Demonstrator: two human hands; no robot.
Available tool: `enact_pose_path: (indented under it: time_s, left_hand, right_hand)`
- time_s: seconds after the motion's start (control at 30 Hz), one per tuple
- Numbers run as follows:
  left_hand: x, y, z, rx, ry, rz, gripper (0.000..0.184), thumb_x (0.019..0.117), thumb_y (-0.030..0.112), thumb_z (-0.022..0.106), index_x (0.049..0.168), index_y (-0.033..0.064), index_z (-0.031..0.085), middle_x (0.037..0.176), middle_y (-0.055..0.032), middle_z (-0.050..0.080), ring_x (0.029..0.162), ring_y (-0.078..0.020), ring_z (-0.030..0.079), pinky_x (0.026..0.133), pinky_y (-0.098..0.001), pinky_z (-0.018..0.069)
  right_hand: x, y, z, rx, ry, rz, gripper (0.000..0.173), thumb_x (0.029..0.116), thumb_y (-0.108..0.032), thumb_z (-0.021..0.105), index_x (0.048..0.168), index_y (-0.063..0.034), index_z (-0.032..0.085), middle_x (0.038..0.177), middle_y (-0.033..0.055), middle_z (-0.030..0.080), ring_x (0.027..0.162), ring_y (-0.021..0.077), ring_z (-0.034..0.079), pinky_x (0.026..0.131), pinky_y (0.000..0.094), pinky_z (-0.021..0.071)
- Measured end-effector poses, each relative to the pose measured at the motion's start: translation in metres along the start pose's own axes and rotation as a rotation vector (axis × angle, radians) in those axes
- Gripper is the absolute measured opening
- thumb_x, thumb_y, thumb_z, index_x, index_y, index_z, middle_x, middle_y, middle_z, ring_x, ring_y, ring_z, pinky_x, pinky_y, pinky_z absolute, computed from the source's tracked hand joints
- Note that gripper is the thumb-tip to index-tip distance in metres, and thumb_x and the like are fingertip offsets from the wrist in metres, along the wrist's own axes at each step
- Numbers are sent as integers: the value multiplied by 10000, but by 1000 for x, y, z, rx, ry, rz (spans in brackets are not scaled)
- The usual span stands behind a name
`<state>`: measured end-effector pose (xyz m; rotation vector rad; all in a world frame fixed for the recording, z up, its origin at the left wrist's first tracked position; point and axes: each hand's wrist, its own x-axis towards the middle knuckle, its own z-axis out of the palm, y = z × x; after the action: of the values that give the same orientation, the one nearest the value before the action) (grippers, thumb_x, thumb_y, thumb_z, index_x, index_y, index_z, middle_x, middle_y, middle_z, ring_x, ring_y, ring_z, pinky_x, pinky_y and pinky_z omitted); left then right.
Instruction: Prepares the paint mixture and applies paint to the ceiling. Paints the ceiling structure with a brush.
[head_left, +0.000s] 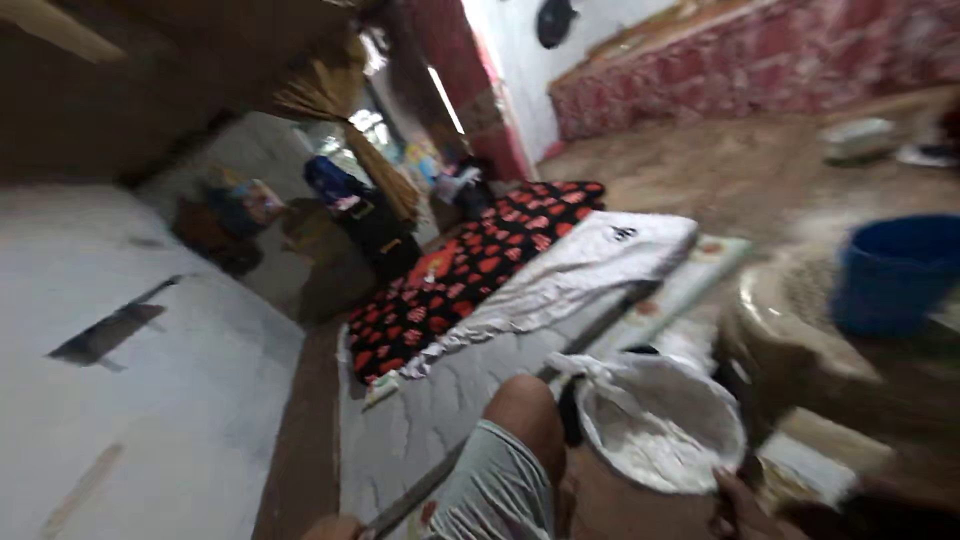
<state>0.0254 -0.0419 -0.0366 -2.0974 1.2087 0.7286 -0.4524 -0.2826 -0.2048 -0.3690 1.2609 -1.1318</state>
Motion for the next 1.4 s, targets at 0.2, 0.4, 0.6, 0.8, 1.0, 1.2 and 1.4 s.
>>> enact_pose_path:
  time_s: [0.2, 0.4, 0.6, 0.8, 1.0, 1.2, 1.4]
  left_hand:
    - [66, 137, -98, -546, 830, 749, 401, 1074, 207, 403, 1284, -61, 616, 1226, -201, 668, 1078, -250, 679, 971, -417, 547]
    - [77, 225, -144, -529, 533, 1278, 591, 1076, 419, 380, 1393, -56, 531, 1452, -228, 520, 1357, -269, 508, 1119, -415, 439]
    - [94, 283, -158, -558, 303, 505, 720, 867, 839, 465, 842, 172, 734, 847, -19, 746, 820, -212, 728, 764, -528, 591]
    - [91, 342, -194, -1214, -443, 911, 340, 1078, 339, 477, 1282, 81, 564, 976, -47, 664, 842, -118, 653, 764, -303, 567]
    - [136, 397, -223, -1255, -449, 1016, 316, 1035, 362, 523, 1210, 113, 611, 949, -40, 671, 800, -129, 653, 696, -322, 566]
    - [153, 425, -220, -1405, -391, 908, 290, 1052, 314, 506, 1198, 85, 607, 935, -63, 652, 795, -148, 640, 693, -332, 554]
    - [154, 439, -212, -1409, -396, 884, 296, 1052, 302, 523, 1176, 48, 611, 928, -85, 643, 810, -162, 633, 722, -352, 551]
  right_hand:
    - [-36, -18, 7, 111, 215, -19, 181, 982, -192, 682, 907, -65, 579, 528, -45, 488, 362, 19, 409, 352, 182, 401]
    - [-59, -26, 11, 46, 286, -61, 208, 994, -236, 668, 892, -74, 584, 532, -52, 485, 375, 13, 406, 374, 176, 403]
    - [-95, -41, 28, 51, 310, -46, 297, 1017, -268, 628, 786, -84, 602, 519, -39, 479, 379, 27, 404, 373, 186, 394]
    - [-97, -64, 39, 21, 267, -48, 361, 1054, -302, 562, 756, -101, 583, 511, -46, 470, 377, 20, 388, 369, 182, 365]
    - [-80, -128, 26, -245, 479, -254, 325, 1072, -298, 552, 1244, -26, 511, 842, 30, 670, 470, 56, 474, 452, 229, 443]
    - [-50, -188, 11, -281, 762, -597, 795, 995, 31, 554, 1597, -178, 78, 912, 97, 565, 507, 106, 534, 472, 260, 480]
    - [10, -223, 18, -389, 723, -786, 544, 1028, -53, 516, 1531, -94, 311, 1061, 101, 567, 611, 100, 556, 551, 271, 510]
